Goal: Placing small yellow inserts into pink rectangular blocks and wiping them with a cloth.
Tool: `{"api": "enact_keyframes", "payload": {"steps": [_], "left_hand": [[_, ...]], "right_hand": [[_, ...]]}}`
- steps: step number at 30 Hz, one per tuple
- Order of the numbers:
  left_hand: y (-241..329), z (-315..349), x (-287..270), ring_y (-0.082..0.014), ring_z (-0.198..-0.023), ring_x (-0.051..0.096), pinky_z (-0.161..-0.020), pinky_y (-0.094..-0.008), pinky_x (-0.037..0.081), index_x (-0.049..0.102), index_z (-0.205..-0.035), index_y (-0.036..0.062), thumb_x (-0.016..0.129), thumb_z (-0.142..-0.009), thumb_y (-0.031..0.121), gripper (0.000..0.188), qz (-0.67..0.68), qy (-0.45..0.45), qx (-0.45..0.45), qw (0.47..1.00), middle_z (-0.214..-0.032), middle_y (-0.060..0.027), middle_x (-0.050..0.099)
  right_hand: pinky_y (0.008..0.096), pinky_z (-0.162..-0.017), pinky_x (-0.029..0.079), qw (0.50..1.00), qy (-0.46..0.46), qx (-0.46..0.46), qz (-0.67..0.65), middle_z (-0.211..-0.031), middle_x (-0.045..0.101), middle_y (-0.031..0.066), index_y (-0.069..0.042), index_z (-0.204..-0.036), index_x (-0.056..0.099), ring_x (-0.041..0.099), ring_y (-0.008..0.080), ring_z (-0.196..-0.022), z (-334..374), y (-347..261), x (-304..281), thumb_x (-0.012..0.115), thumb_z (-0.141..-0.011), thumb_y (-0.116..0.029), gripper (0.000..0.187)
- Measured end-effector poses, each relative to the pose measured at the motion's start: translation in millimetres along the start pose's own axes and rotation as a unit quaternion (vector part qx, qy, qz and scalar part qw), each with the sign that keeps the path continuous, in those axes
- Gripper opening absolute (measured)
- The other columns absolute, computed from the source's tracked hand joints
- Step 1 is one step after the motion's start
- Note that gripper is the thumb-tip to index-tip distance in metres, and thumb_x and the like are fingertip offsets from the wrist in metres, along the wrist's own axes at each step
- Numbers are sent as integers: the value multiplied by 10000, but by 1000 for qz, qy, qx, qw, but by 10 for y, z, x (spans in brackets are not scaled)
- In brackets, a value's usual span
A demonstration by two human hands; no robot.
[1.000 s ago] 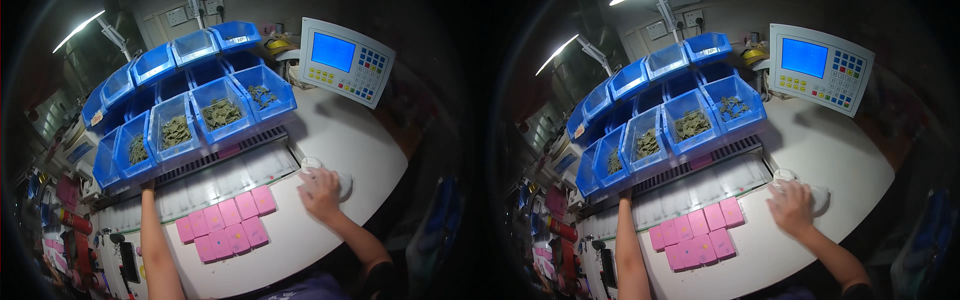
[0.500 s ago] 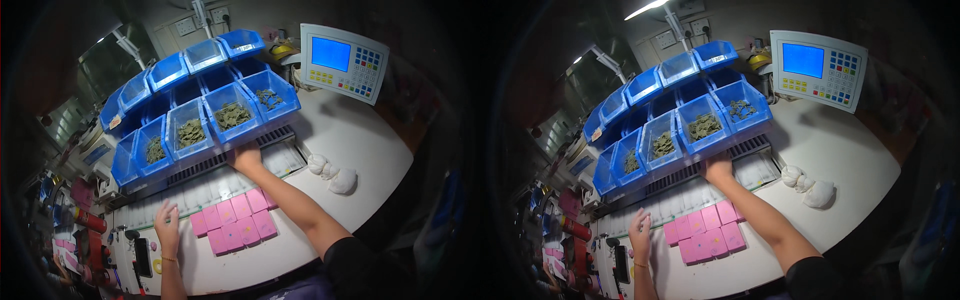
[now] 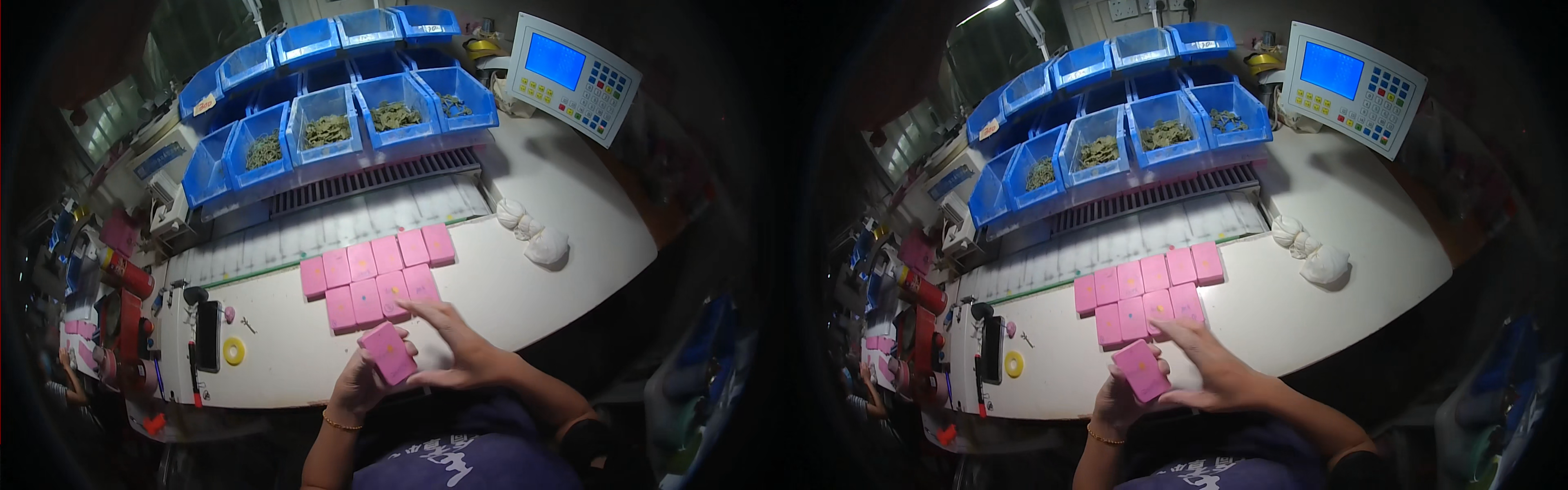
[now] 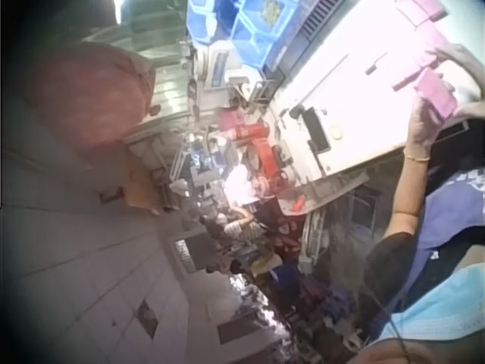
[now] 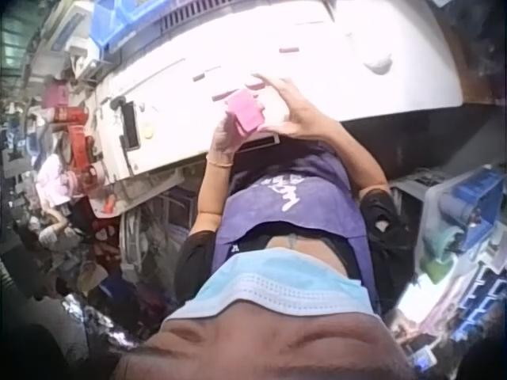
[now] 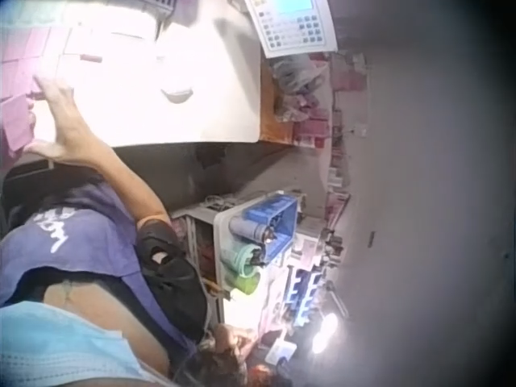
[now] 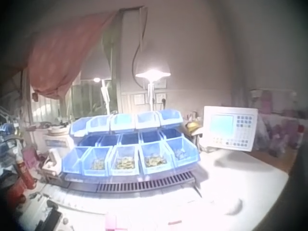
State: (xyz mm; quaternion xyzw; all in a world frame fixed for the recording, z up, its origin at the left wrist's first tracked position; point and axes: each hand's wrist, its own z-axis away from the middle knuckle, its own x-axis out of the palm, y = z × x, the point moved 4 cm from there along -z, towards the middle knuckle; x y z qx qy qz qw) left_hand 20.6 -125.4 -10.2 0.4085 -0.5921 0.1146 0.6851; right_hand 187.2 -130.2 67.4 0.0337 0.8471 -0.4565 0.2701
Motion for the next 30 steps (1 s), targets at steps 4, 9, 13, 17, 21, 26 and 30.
{"api": "enact_keyframes", "payload": {"steps": [4,9,13,17,21,26,30], "left_hand": [[5,114,62,-179,-1031,620,-870,-331,557,498,-1226,26,809,-826,206,537,-305,184,113,928,-1104,-118,614],[-22,191,259,-77,-785,552,-690,-252,512,546,-1059,39,916,-653,62,550,-601,318,186,709,-844,-17,570],[-99,230,152,-66,-689,535,-638,-245,491,511,-945,41,911,-676,72,483,-647,347,205,647,-744,8,552],[-112,162,138,-68,-642,534,-593,-244,484,499,-898,45,915,-677,88,473,-675,344,206,619,-705,1,552],[-130,163,87,-167,-585,574,-591,-312,507,540,-906,53,944,-633,303,548,-684,357,209,600,-672,-47,583],[-194,151,122,-225,-618,616,-603,-347,520,547,-944,49,930,-635,217,520,-691,366,246,573,-716,-76,610],[-253,140,180,-268,-708,604,-616,-382,500,540,-989,27,891,-668,148,491,-736,308,277,535,-865,-123,587]], "right_hand": [[374,-724,539,999,-15,31,-10,-1005,661,139,-41,-1098,662,652,314,-858,793,122,367,756,-799,-92,317],[373,-794,530,989,-108,7,102,-1090,647,93,-45,-1056,687,636,248,-948,1139,201,926,690,-853,-137,223],[349,-810,526,985,-122,3,120,-1079,662,96,-50,-1084,690,638,252,-953,1185,176,1018,673,-869,-158,242],[335,-772,534,992,-91,-52,67,-975,703,80,-53,-1050,710,656,236,-870,1135,126,951,688,-872,-155,207],[330,-647,536,994,33,77,-64,-816,719,52,-46,-920,737,644,221,-676,1008,45,588,739,-845,-106,96],[315,-727,514,984,141,110,-1,-962,646,113,-14,-1044,659,630,211,-831,575,110,360,700,-890,-111,187],[280,-805,483,954,104,217,-181,-1000,625,93,-4,-1080,627,607,146,-926,465,361,449,616,-967,-112,157]]}}
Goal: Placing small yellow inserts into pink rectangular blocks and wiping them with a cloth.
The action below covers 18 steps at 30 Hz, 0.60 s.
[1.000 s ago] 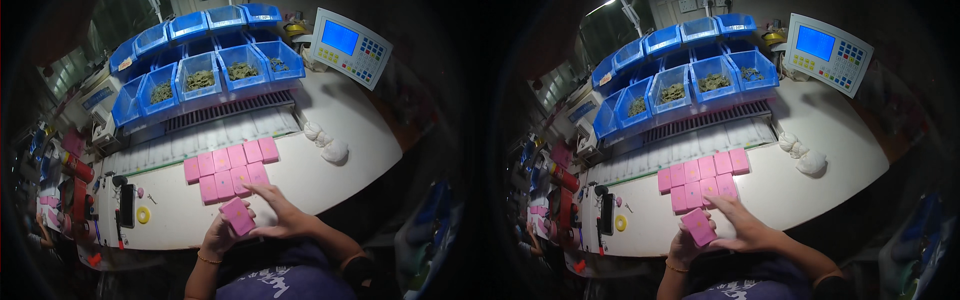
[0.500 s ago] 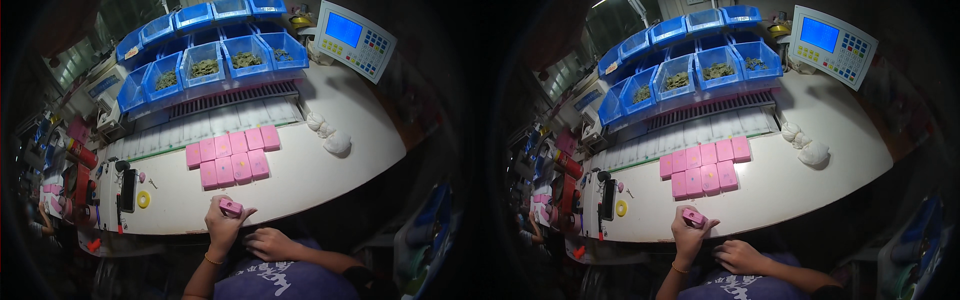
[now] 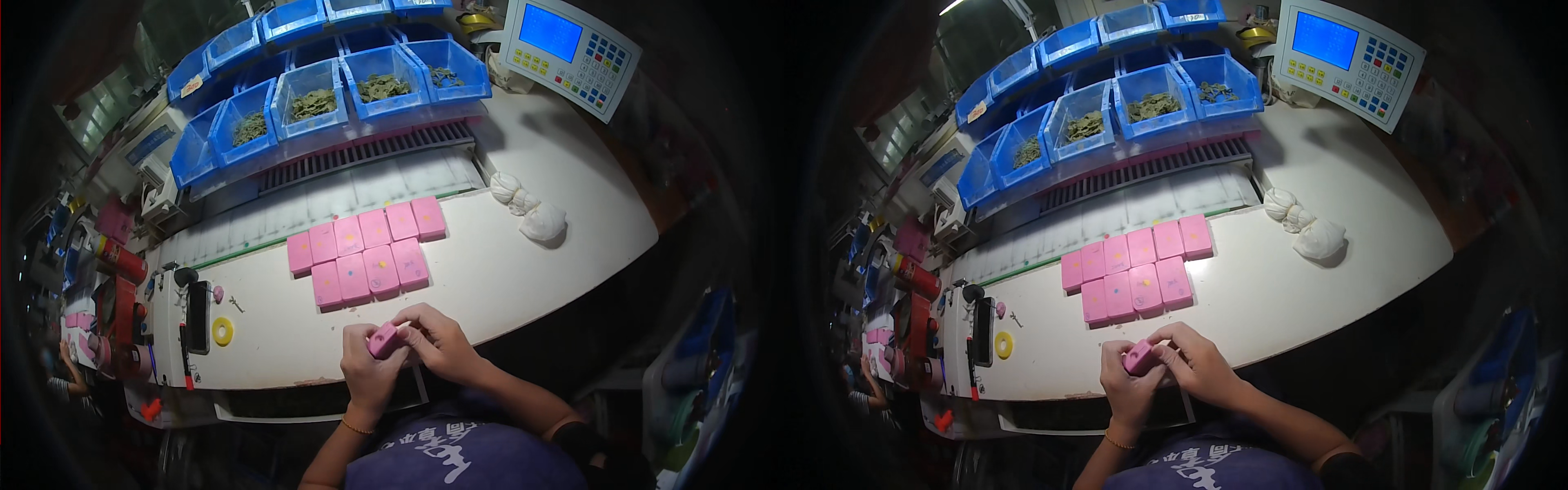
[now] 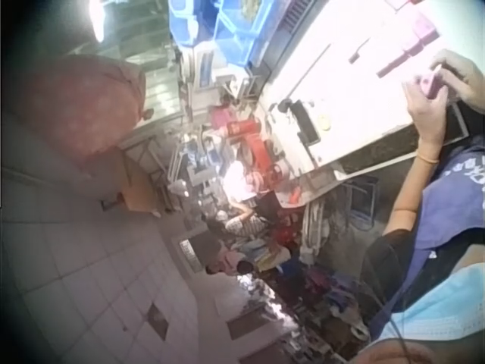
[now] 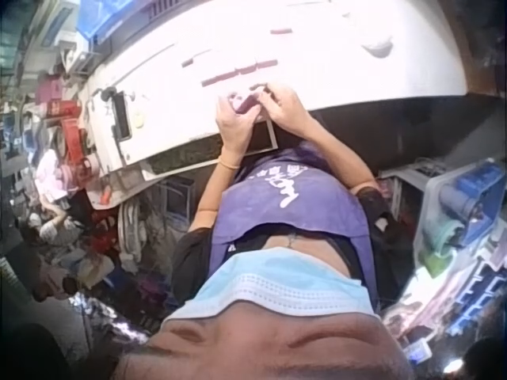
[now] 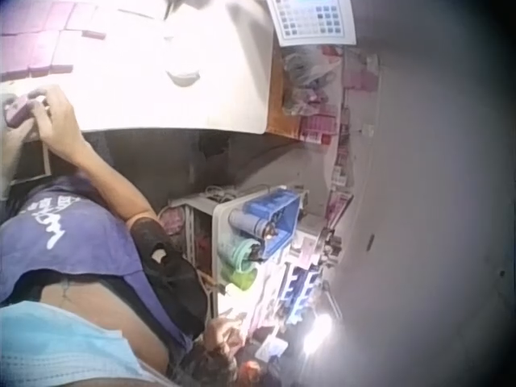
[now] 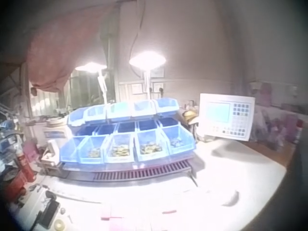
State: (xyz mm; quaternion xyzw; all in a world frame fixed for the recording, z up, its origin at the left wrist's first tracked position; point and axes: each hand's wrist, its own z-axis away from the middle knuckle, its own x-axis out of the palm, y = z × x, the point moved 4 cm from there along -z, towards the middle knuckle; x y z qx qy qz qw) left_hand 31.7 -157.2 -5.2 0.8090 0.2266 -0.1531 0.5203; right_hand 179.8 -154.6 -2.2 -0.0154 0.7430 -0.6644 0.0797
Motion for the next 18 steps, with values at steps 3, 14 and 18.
{"api": "enact_keyframes", "payload": {"steps": [3,14,18], "left_hand": [[7,-3,32,-248,-732,572,-610,-370,478,556,-1071,15,877,-687,134,514,16,-17,45,999,-922,-122,551],[-116,-163,20,-224,-838,651,-688,-329,533,564,-1185,33,868,-682,103,592,88,-142,16,986,-1080,-135,607],[-169,-96,50,-306,-878,683,-717,-382,540,544,-1160,27,840,-722,145,541,104,-182,-54,976,-1062,-171,654]], "right_hand": [[270,-803,489,997,17,-65,44,-995,620,76,-3,-1075,618,603,120,-895,-64,38,-31,570,-1001,-130,156],[280,-719,495,992,36,50,-106,-955,605,68,-22,-1226,588,587,127,-803,18,158,-115,615,-978,-196,304],[329,-729,521,992,-87,7,95,-955,620,124,-17,-1392,479,644,204,-797,33,-105,-75,705,-905,-306,610]]}}
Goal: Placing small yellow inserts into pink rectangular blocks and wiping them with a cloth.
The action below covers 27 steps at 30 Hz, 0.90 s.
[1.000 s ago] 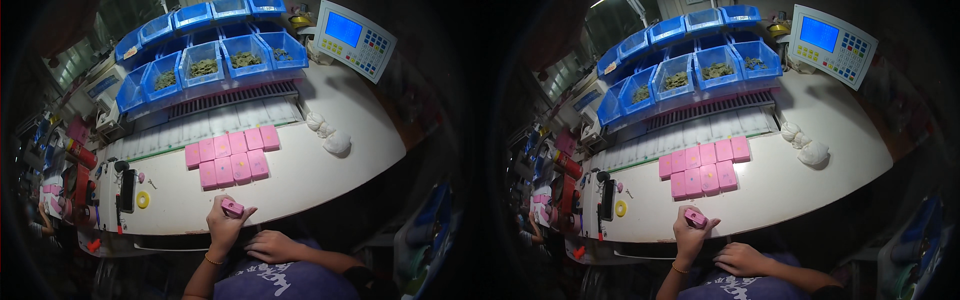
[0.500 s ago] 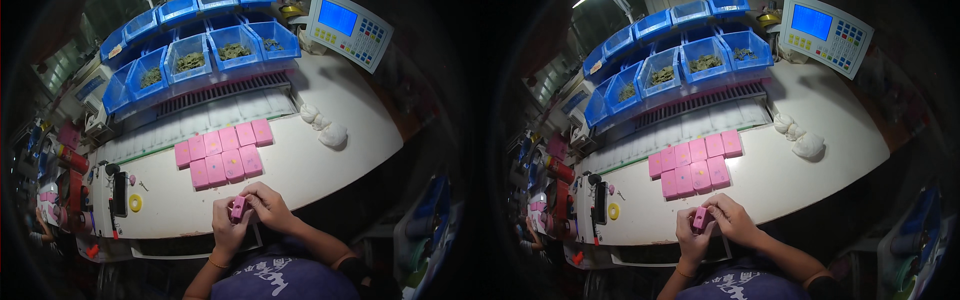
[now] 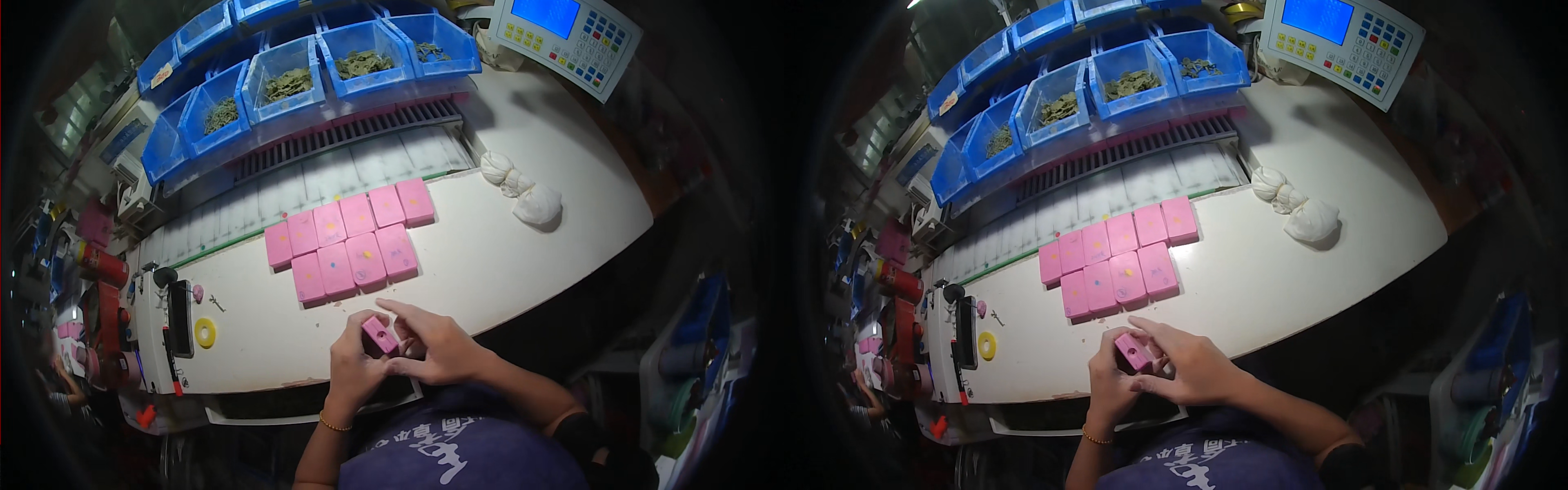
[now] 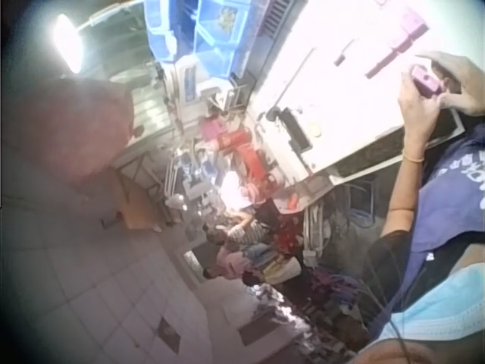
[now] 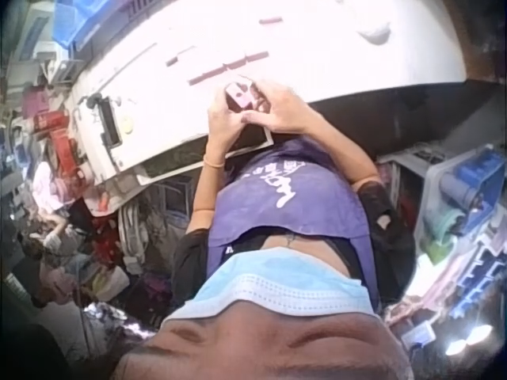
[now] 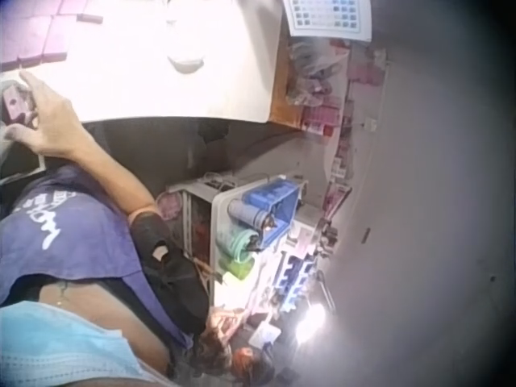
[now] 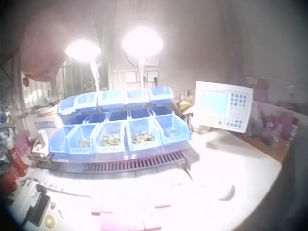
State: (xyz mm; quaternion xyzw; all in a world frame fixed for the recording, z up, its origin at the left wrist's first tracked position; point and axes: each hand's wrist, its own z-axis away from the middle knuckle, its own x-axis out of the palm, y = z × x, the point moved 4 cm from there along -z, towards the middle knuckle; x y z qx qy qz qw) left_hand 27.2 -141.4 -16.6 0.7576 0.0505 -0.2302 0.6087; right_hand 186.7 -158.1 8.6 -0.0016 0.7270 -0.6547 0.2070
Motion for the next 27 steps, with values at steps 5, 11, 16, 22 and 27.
{"api": "enact_keyframes", "payload": {"steps": [5,11,16,22,27], "left_hand": [[-1,1,39,-372,-832,665,-713,-402,531,519,-1189,11,780,-798,232,519,-12,-24,7,1000,-942,-196,642],[-36,36,50,-366,-847,659,-722,-400,528,523,-1188,12,770,-769,161,509,-1,-19,2,1000,-953,-185,639],[-10,13,37,-271,-826,650,-717,-349,522,513,-1194,6,781,-765,123,519,-36,-34,50,998,-945,-157,640],[29,28,43,-354,-910,659,-768,-397,527,519,-1221,12,790,-747,111,555,-38,-48,-7,998,-1009,-196,639],[1,22,10,-318,-932,669,-776,-377,532,502,-1304,3,786,-767,85,613,31,-66,-54,996,-1012,-178,645]], "right_hand": [[403,-782,497,991,6,-117,68,-951,592,179,5,-1419,448,601,341,-821,-54,51,84,630,-949,-275,576],[371,-792,473,997,-54,-58,1,-939,582,161,-5,-1477,393,577,300,-826,-32,64,35,531,-1005,-275,561],[375,-777,490,989,-78,65,105,-840,620,142,-46,-1470,420,611,316,-774,-255,-188,-65,495,-1017,-269,510],[394,-784,504,996,-64,49,28,-854,679,176,-44,-1456,422,674,317,-813,-372,10,-26,485,-1018,-309,516],[393,-795,501,988,-122,90,-21,-931,672,197,-14,-1495,327,662,320,-842,-243,-114,-105,469,-1020,-257,552]]}}
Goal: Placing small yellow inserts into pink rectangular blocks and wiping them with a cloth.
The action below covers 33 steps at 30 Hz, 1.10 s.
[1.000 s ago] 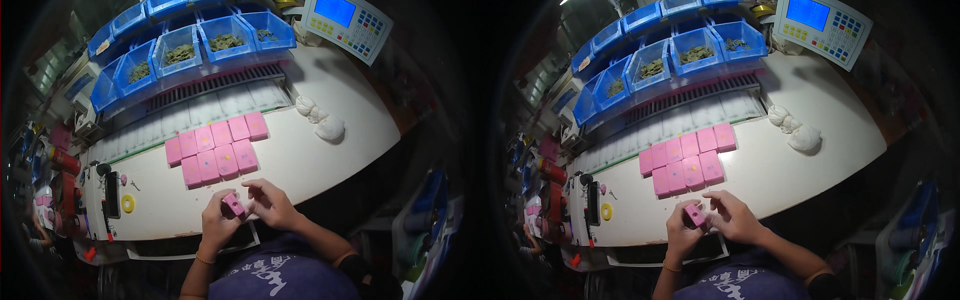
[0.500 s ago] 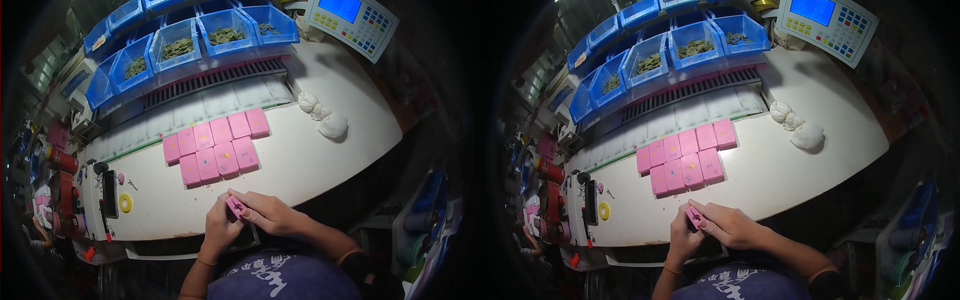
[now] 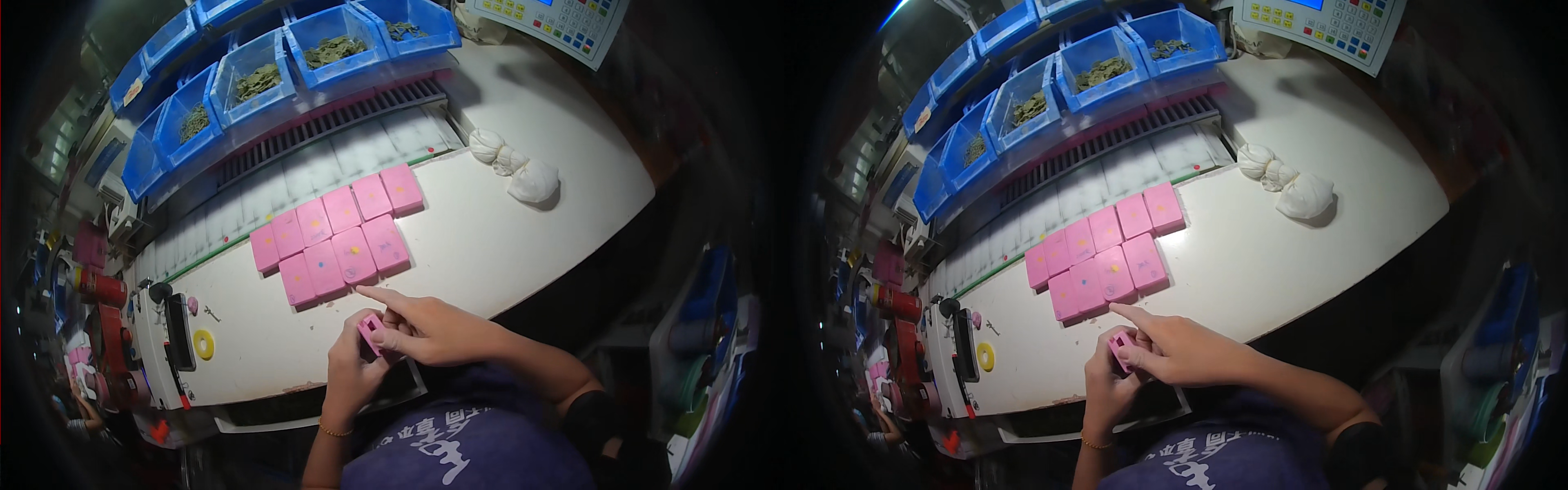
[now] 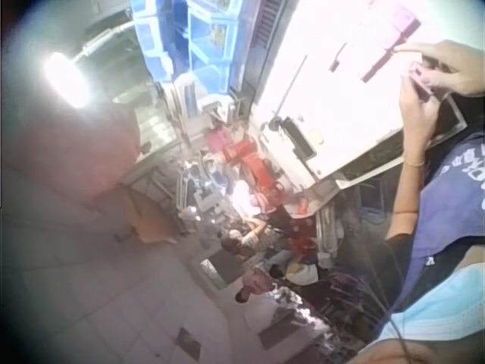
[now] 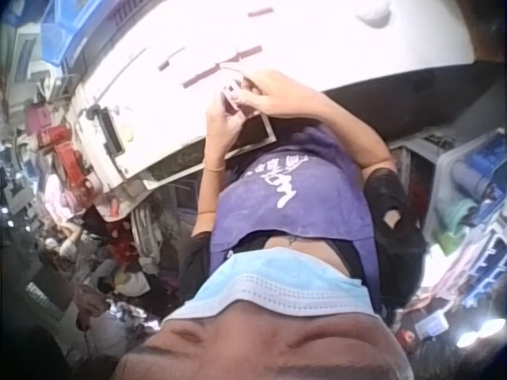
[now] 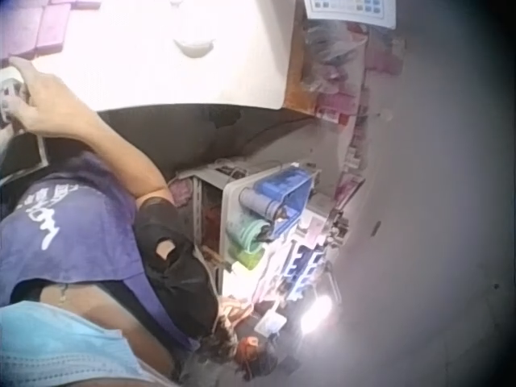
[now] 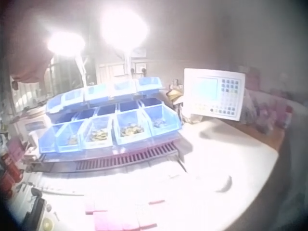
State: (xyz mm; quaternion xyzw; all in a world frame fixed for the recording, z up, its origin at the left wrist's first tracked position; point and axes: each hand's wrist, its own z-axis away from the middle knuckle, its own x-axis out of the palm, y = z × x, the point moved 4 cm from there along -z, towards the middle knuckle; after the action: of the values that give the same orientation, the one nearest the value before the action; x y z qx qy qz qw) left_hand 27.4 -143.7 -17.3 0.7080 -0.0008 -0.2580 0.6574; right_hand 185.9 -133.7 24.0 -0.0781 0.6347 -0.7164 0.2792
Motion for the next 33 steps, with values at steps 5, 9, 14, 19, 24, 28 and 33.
{"api": "enact_keyframes", "payload": {"steps": [5,9,14,19,24,28,33], "left_hand": [[-48,196,5,-260,-884,647,-762,-354,511,551,-1351,12,732,-800,22,581,-120,117,15,986,-992,-151,648],[54,301,60,-119,-788,593,-698,-277,493,631,-1057,-75,697,-886,64,230,-187,175,98,962,-913,-66,637],[178,296,34,-101,-727,564,-630,-263,455,630,-1003,-68,653,-942,153,231,-122,157,63,978,-864,-78,628],[189,272,35,-98,-719,555,-623,-252,439,625,-978,-66,610,-979,214,281,-151,160,51,974,-829,-86,621],[170,262,41,-108,-722,550,-638,-270,445,625,-951,-70,596,-983,178,252,-146,193,73,968,-823,-92,619],[198,236,53,-90,-710,541,-626,-260,438,625,-943,-70,595,-984,166,241,-140,200,72,967,-798,-73,619],[127,234,42,-59,-668,504,-588,-234,413,627,-912,-70,599,-988,115,203,-149,219,30,964,-731,-28,607]], "right_hand": [[434,-831,487,997,24,-42,-59,-1003,643,274,9,-1513,260,646,398,-897,22,128,62,456,-1005,-199,584],[458,-861,469,992,53,-99,-59,-990,629,304,31,-1514,238,626,435,-919,14,154,100,439,-995,-164,590],[468,-864,460,992,40,-104,-66,-1003,618,320,61,-1512,212,615,450,-937,12,166,116,431,-989,-148,605],[469,-861,455,988,54,-129,-70,-991,610,325,62,-1521,189,607,457,-929,29,201,135,422,-989,-132,613],[464,-862,456,987,49,-131,-83,-990,609,325,60,-1526,173,605,458,-930,34,232,147,423,-995,-134,619],[464,-859,457,981,67,-156,-91,-995,608,328,58,-1529,164,605,459,-925,22,282,180,419,-999,-138,619],[462,-864,456,982,56,-145,-103,-1009,606,331,56,-1531,158,603,461,-933,28,268,180,418,-996,-130,623]]}}
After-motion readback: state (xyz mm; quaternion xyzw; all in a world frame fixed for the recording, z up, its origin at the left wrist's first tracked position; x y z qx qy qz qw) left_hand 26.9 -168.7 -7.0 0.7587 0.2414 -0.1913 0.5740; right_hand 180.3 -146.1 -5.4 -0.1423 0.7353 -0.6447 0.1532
